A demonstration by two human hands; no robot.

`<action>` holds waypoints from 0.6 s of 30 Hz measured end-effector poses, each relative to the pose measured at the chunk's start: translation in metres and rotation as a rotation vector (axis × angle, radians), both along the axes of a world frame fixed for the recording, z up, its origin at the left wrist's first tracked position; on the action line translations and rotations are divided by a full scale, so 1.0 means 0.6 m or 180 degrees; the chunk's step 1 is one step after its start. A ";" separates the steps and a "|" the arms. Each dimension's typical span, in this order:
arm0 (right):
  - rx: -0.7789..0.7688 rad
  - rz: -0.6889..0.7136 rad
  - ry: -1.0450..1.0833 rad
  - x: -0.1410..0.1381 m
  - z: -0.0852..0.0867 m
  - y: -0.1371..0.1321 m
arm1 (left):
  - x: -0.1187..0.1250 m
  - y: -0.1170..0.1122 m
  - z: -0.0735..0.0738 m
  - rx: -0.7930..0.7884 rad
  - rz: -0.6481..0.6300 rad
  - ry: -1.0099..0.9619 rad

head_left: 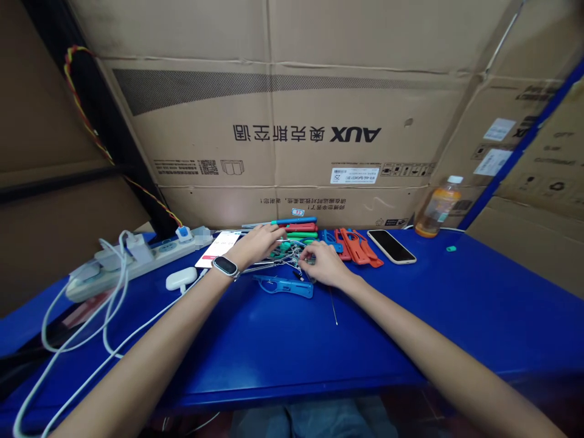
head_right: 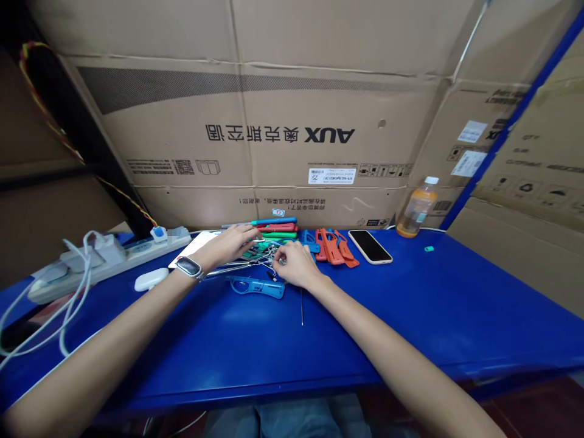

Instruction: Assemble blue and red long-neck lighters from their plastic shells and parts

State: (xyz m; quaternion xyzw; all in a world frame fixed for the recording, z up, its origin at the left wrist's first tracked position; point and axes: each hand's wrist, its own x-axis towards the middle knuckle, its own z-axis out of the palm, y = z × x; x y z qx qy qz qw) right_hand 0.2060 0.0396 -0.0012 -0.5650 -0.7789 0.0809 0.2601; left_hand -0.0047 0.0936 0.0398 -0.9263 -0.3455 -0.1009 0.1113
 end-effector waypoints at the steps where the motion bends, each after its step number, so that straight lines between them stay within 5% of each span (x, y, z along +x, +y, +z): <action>1: 0.0006 -0.0009 0.0085 0.001 0.000 0.001 | 0.000 -0.008 0.002 -0.0011 -0.0018 -0.0087; 11: 0.0683 -0.0292 0.0714 0.008 0.000 0.003 | -0.007 -0.067 0.000 -0.0104 -0.0044 -0.0908; 18: 0.0372 0.0148 0.1190 -0.002 -0.002 -0.005 | -0.018 -0.080 0.001 -0.0045 -0.0077 -0.1205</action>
